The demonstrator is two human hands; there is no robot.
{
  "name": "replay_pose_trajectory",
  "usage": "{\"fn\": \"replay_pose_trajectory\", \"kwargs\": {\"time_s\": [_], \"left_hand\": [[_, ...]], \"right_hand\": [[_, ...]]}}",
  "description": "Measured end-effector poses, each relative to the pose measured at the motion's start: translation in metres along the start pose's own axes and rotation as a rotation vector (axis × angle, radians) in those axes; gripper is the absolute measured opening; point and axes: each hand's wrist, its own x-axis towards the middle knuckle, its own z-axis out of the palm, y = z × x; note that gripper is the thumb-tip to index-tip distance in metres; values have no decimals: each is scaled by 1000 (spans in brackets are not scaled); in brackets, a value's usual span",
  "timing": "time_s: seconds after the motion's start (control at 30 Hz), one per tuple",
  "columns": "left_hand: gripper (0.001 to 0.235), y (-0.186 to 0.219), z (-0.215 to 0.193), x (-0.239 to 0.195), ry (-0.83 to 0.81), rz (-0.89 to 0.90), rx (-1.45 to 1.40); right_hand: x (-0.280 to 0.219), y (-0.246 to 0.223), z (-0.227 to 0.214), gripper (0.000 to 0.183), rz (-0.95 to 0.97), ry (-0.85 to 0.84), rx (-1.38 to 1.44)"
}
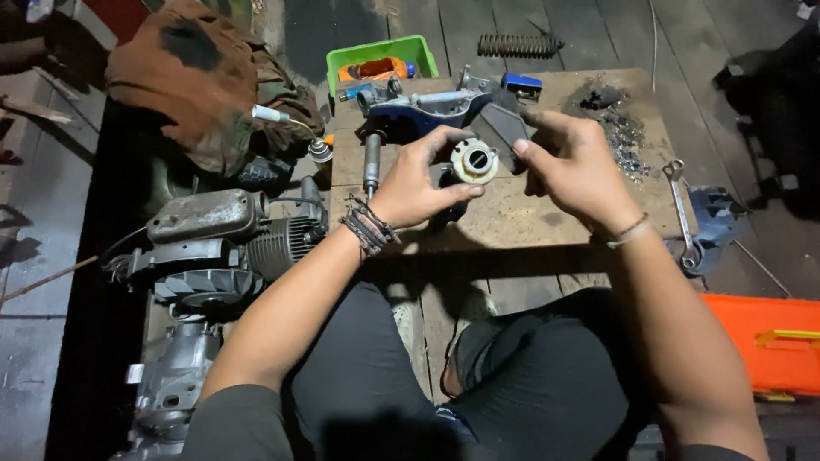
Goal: Inspecting and assembling a small mechanical component, likely a fuel pump or carburetor part, on a wooden workbench.
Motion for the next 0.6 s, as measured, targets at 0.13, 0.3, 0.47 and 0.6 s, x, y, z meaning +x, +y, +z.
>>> {"fn": "replay_pose_trajectory", "kwargs": {"time_s": [0.13, 0.3, 0.47, 0.6], "left_hand": [[67, -7, -3, 1, 4, -5, 26], [66, -10, 3, 0, 70, -15, 16], [64, -18, -2, 2, 154, 0, 83], [64, -17, -1, 0, 204, 16, 169]], "right_hand": [[2, 3, 5, 38, 42, -14, 99], [4, 14, 15, 42, 72, 45, 227], [5, 32, 23, 44, 91, 77, 332], [12, 48, 28, 49, 76, 82, 338]]}}
